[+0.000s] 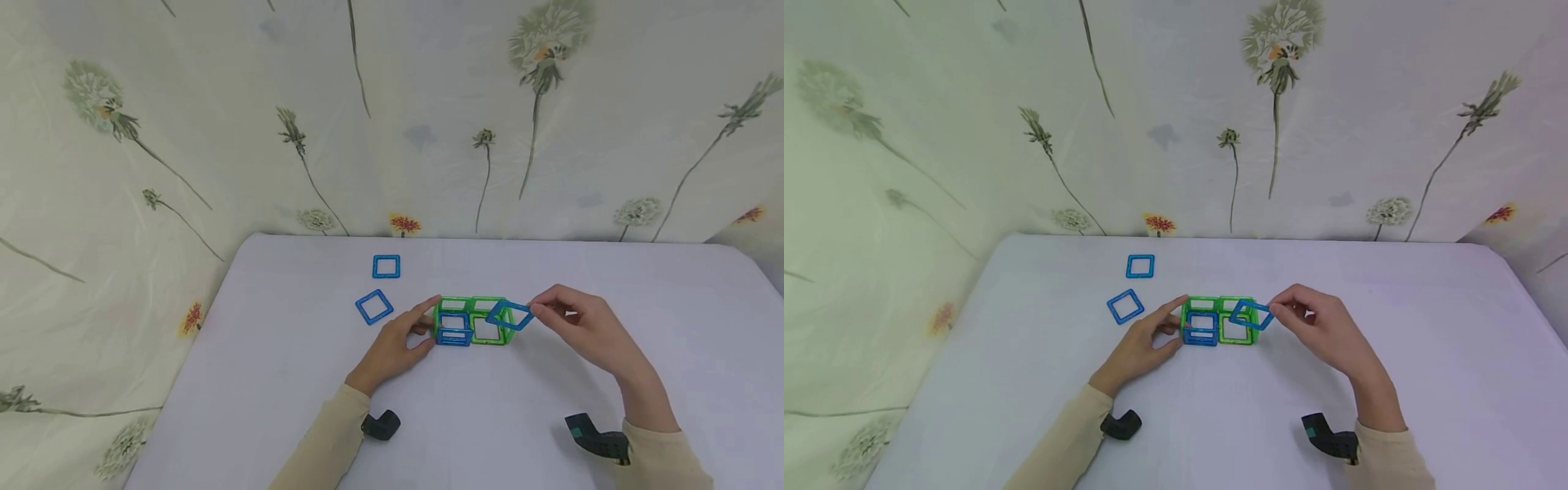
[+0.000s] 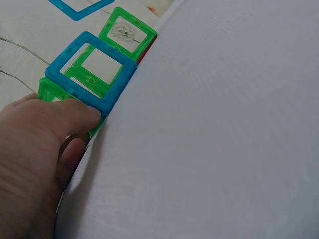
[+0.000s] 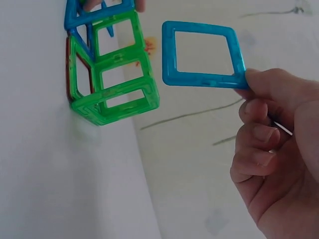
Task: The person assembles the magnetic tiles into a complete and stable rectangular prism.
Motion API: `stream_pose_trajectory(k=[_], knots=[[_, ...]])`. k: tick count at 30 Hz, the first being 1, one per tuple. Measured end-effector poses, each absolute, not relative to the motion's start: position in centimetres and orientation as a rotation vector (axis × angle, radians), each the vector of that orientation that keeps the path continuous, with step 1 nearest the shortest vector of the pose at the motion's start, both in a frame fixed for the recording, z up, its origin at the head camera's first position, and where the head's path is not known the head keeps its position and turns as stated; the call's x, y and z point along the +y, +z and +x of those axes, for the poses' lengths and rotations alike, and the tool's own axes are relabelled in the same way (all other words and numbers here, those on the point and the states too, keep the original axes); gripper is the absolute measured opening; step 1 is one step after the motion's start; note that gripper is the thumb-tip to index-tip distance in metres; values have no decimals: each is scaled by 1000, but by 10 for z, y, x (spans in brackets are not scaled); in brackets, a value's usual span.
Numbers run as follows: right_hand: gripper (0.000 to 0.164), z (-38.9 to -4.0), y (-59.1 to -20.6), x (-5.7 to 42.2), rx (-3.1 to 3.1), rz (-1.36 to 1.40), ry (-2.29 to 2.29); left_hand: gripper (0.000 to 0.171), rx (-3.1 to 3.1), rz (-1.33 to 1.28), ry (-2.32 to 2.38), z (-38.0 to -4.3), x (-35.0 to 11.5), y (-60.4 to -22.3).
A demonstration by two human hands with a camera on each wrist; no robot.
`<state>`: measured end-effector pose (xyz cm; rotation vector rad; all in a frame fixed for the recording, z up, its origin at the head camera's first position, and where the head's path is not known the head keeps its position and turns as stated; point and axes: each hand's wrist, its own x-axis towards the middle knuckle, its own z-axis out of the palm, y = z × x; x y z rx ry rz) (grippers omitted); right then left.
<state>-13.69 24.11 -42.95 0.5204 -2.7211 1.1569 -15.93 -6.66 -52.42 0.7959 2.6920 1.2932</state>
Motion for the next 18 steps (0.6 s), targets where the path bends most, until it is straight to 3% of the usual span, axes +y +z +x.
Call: stream_pose_trajectory(k=[18], knots=[[14,-141,-440,237,-2704,736,1121,82,2692,790,1286,-159,-66,-524]])
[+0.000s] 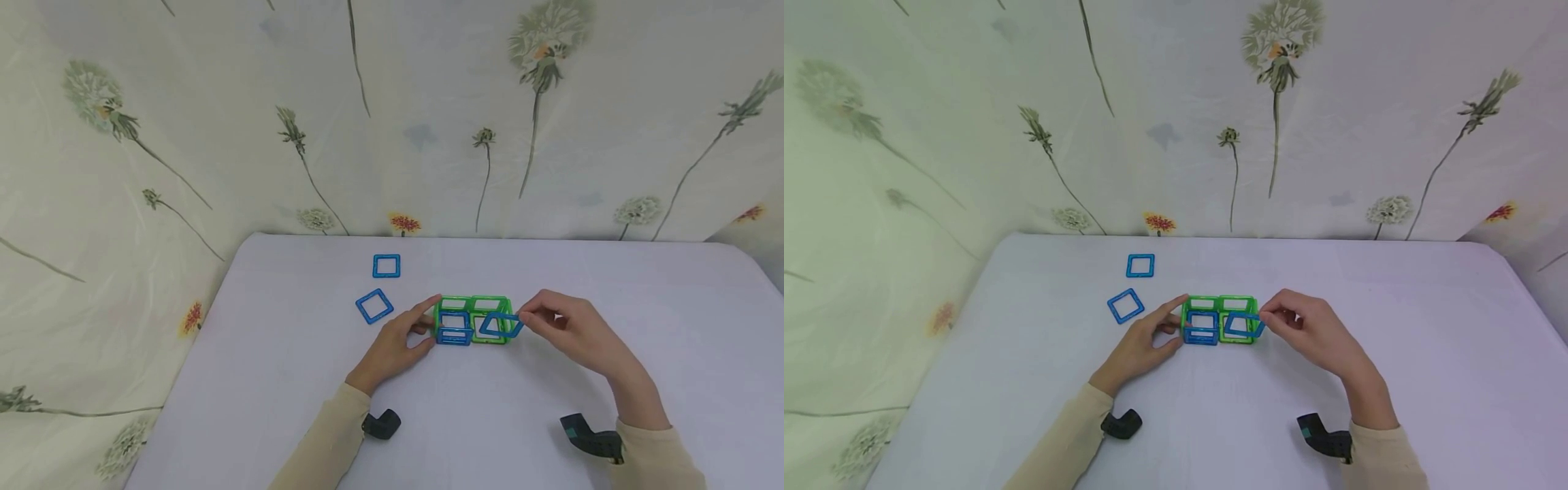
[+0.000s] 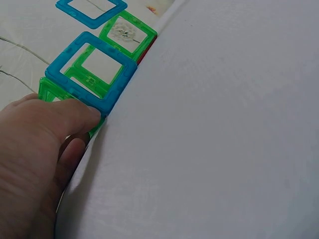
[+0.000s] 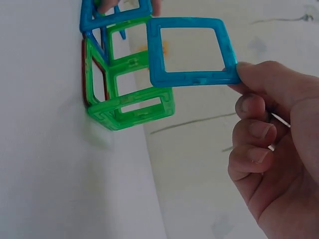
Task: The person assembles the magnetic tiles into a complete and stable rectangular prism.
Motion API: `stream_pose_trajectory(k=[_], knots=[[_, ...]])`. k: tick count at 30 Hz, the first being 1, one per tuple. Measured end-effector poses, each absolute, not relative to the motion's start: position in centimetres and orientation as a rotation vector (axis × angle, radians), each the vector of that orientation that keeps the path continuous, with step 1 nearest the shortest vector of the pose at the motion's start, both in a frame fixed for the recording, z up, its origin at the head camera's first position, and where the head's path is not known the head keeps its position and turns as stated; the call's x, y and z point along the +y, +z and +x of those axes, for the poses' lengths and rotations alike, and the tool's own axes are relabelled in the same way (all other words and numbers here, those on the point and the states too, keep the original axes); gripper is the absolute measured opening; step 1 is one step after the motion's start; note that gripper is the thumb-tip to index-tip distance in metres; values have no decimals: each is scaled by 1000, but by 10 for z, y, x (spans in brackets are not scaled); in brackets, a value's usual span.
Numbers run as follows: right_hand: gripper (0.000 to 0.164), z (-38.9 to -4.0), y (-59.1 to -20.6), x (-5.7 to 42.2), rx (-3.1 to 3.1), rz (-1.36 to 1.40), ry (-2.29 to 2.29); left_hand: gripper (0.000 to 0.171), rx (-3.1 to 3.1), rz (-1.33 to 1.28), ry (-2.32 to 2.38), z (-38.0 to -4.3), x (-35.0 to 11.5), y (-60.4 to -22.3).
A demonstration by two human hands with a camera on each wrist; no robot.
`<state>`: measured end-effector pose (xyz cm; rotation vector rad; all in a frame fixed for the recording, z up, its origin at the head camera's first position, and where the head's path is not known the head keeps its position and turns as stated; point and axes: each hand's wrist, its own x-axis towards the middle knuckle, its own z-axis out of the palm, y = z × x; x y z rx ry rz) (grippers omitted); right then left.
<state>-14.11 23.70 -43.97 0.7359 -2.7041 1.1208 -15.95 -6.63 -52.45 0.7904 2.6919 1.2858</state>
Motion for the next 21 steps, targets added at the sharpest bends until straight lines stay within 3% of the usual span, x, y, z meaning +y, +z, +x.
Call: stream_pose_trajectory(k=[10,21], knots=[[21,-143,-444,235,-2692,813,1074,81,2690,795,1299,-159,-67,-525],[18,-142,-444,233,-2697,866,1073,81,2687,816,1305,-160,-67,-525]])
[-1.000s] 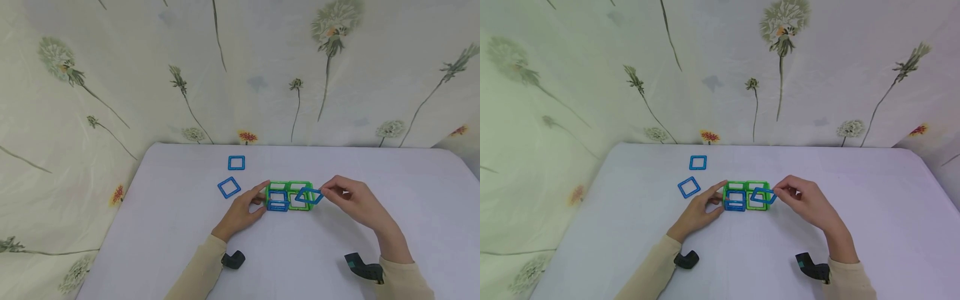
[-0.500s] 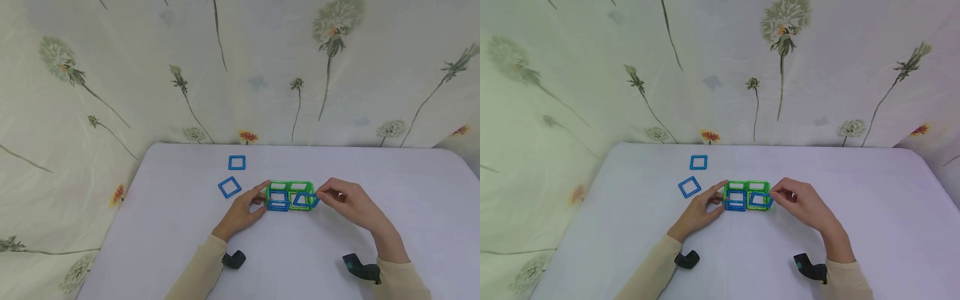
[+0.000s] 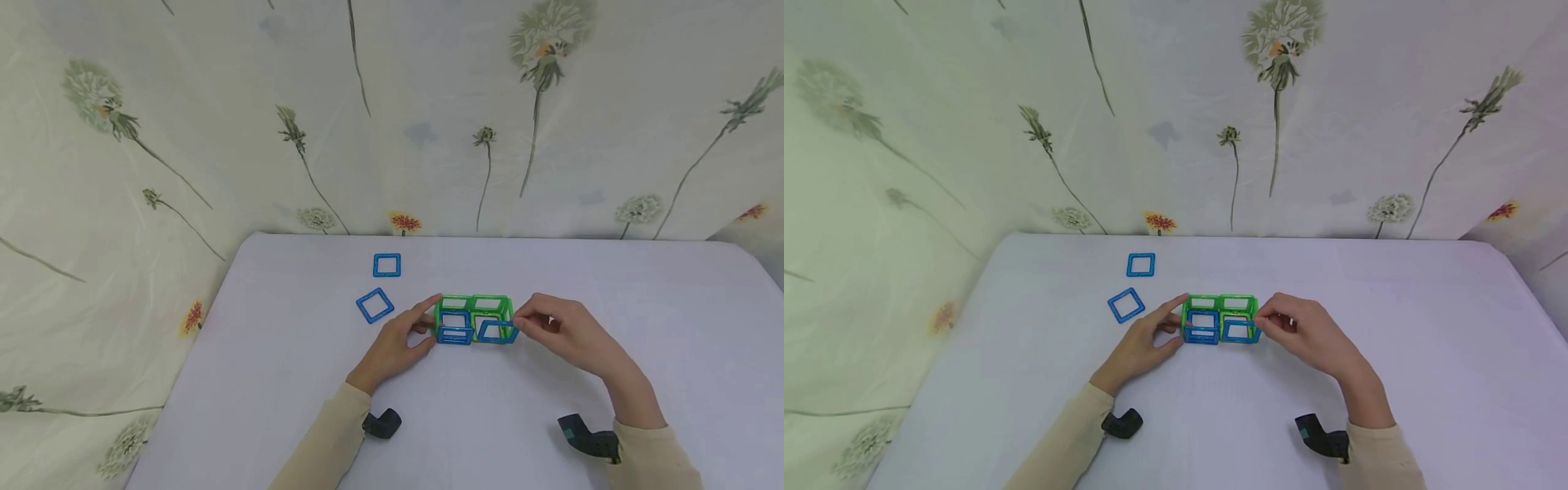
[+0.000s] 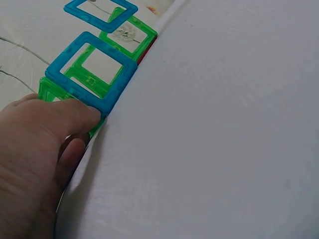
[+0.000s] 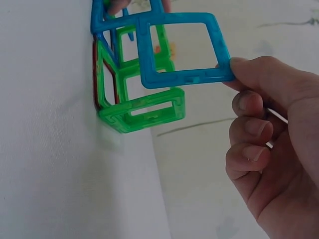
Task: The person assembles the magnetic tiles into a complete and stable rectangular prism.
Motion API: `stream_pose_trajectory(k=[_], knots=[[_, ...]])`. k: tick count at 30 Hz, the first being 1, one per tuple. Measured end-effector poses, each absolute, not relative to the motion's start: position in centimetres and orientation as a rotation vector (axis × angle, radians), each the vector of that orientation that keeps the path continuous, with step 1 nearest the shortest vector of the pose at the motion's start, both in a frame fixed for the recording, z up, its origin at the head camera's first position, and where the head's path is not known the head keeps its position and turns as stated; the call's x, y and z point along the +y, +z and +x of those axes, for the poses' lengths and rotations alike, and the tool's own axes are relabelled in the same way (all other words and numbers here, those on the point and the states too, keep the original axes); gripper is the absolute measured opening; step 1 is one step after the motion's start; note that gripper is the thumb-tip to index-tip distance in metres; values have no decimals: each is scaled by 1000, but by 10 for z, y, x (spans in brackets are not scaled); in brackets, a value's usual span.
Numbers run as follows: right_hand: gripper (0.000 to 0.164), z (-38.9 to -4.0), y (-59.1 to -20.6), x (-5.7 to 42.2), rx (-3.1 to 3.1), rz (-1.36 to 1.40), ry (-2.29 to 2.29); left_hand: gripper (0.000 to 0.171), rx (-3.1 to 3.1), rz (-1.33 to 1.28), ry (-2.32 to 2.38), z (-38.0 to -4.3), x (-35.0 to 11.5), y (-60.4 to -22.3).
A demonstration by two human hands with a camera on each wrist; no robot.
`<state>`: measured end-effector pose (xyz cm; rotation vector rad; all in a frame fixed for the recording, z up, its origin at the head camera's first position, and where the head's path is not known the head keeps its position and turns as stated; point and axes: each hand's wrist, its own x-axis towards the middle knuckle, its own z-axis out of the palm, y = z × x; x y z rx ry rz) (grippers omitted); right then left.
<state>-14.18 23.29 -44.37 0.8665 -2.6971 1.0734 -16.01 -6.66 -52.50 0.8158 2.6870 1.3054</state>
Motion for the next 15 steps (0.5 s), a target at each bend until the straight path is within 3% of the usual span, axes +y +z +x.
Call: stream_pose_trajectory(k=[15], knots=[[20,-142,-448,228,-2682,902,1074,82,2689,822,1312,-160,-67,-525]])
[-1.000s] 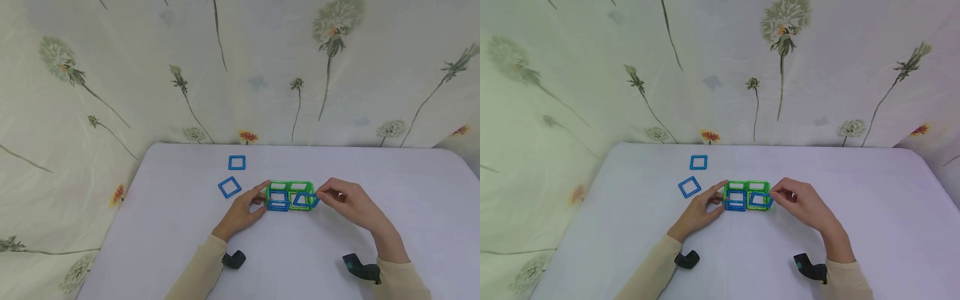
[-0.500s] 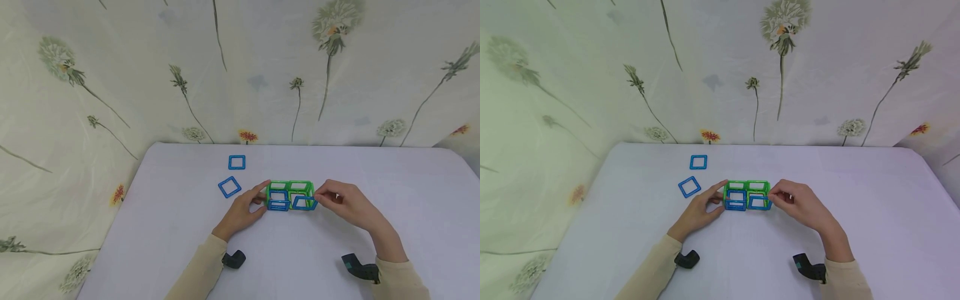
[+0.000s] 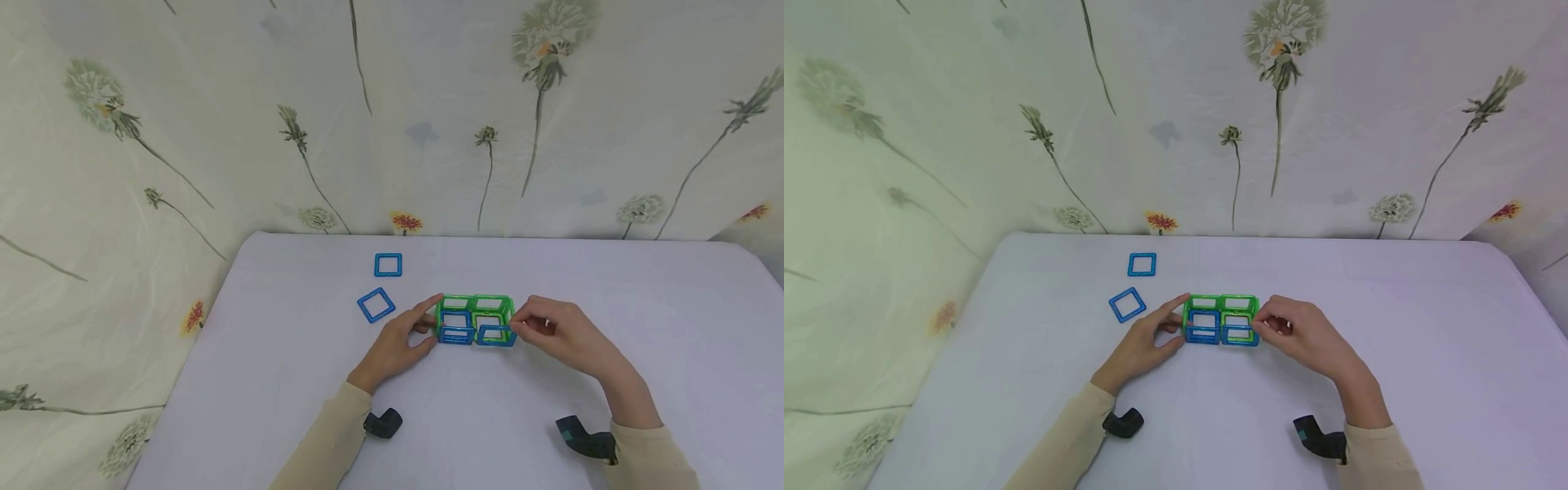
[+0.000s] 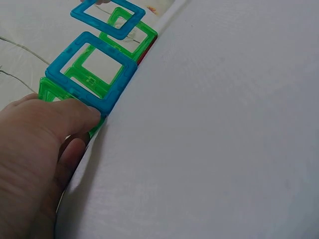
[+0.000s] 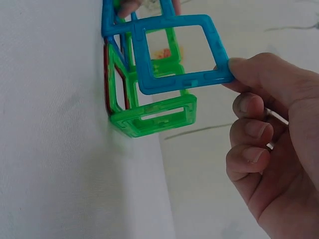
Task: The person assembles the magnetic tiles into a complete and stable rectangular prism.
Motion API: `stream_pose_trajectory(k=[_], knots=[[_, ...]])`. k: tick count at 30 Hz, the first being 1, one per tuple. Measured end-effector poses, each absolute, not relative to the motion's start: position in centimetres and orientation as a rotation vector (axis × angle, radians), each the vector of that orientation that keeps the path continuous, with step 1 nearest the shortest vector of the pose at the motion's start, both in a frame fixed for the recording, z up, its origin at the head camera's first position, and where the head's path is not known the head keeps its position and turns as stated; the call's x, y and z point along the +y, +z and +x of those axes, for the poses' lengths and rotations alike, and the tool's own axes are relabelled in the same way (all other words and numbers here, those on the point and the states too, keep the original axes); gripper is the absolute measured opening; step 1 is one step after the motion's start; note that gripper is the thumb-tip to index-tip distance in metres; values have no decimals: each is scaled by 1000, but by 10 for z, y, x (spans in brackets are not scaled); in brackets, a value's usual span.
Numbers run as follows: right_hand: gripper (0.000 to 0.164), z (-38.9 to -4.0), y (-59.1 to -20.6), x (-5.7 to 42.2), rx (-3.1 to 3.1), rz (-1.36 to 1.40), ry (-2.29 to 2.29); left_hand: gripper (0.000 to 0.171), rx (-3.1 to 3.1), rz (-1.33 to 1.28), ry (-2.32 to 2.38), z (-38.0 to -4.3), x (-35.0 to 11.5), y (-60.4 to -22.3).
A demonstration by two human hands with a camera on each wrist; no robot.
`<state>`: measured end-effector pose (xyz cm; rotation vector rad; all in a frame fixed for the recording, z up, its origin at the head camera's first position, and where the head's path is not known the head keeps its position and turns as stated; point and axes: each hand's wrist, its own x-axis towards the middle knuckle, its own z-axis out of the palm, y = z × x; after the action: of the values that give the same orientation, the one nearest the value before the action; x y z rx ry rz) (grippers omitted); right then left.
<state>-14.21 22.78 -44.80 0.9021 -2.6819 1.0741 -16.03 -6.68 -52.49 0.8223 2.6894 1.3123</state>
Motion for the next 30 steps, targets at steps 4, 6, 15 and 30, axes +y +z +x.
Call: stream_pose_trajectory(k=[4,6,15,30], knots=[[18,-143,-449,228,-2692,901,1071,82,2692,821,1306,-161,-67,-525],[17,-143,-450,228,-2697,901,1064,82,2695,820,1302,-161,-67,-525],[16,-144,-454,227,-2705,897,1019,80,2691,837,1317,-160,-67,-523],[12,-146,-460,227,-2744,895,982,81,2696,841,1314,-160,-67,-523]])
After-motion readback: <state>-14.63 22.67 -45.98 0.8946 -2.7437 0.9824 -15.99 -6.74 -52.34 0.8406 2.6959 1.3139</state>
